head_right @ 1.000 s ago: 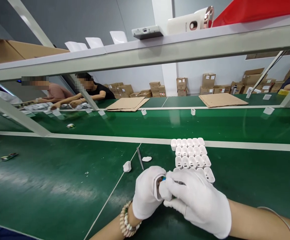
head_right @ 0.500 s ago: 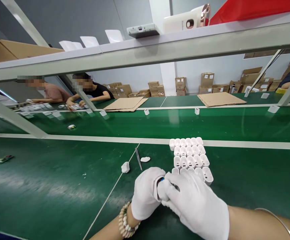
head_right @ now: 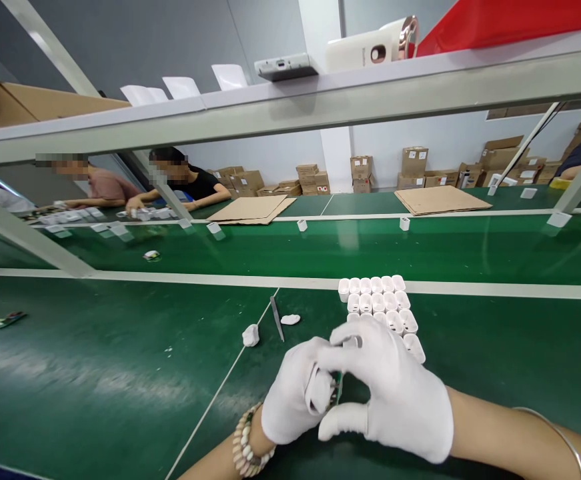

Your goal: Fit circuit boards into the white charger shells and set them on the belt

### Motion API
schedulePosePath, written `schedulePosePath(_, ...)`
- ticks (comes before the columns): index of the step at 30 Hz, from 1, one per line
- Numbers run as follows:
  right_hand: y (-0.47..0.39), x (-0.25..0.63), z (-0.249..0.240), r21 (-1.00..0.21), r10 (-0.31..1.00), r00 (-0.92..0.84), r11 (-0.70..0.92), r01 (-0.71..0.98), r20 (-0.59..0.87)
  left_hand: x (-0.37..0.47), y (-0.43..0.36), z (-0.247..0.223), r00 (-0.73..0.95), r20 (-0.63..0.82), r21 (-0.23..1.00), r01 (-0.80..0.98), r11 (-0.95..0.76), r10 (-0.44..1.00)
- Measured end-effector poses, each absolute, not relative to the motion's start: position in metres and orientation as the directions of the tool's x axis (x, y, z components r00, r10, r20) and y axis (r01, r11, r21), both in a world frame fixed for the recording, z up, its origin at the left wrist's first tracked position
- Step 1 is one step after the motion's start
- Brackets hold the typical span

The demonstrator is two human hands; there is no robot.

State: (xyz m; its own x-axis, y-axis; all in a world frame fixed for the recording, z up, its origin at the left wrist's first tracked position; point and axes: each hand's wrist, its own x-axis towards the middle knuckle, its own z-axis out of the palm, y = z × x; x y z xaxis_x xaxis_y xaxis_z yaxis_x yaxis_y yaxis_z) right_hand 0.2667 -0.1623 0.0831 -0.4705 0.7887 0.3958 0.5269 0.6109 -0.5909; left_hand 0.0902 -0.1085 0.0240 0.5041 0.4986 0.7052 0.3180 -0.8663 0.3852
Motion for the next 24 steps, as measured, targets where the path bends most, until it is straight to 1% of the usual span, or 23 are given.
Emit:
schedulePosePath(2,-0.16,0.267,0.079,-0.687,0.819,-0.464,0.551,0.473,0.337,0.089,-0.108,0.024,0.646,0.55,0.514,0.237,-0.824,0.529)
schedulePosePath(4,-0.157,0.265,0.073,-0.799,0.806,-0.534,0.488,0.352,0.257,0.088,-0.106,0.021,0.768,0.394,0.597,0.204,-0.776,0.505)
schedulePosePath(7,-0.152,0.264,0.067,-0.896,0.765,-0.601,0.408,0.176,0.231,0.086,-0.102,0.016,0.844,0.243,0.636,0.233,-0.735,0.478)
schedulePosePath(10,-0.149,0.266,0.064,-0.925,0.75,-0.626,0.362,0.118,0.213,0.087,-0.1,0.01,0.893,0.154,0.63,0.242,-0.738,0.424)
schedulePosePath(13,-0.147,0.267,0.061,-0.925,0.738,-0.641,0.363,0.11,0.213,0.09,-0.098,0.009,0.933,0.085,0.635,0.219,-0.74,0.349)
schedulePosePath(14,-0.146,0.266,0.059,-0.927,0.738,-0.639,0.36,0.104,0.215,0.091,-0.098,0.01,0.935,0.072,0.644,0.222,-0.732,0.347)
schedulePosePath(17,-0.147,0.264,0.055,-0.957,0.773,-0.601,0.286,0.045,0.202,0.093,-0.099,0.016,0.902,0.091,0.667,0.26,-0.698,0.423)
schedulePosePath(19,-0.147,0.262,0.054,-0.964,0.806,-0.552,0.265,0.011,0.215,0.091,-0.1,0.02,0.871,0.117,0.667,0.288,-0.687,0.478)
schedulePosePath(21,-0.147,0.262,0.055,-0.96,0.807,-0.552,0.277,0.04,0.21,0.088,-0.1,0.019,0.868,0.125,0.663,0.288,-0.691,0.481)
schedulePosePath(24,-0.146,0.265,0.06,-0.943,0.767,-0.622,0.303,0.135,0.157,0.085,-0.098,0.008,0.894,0.115,0.657,0.258,-0.708,0.432)
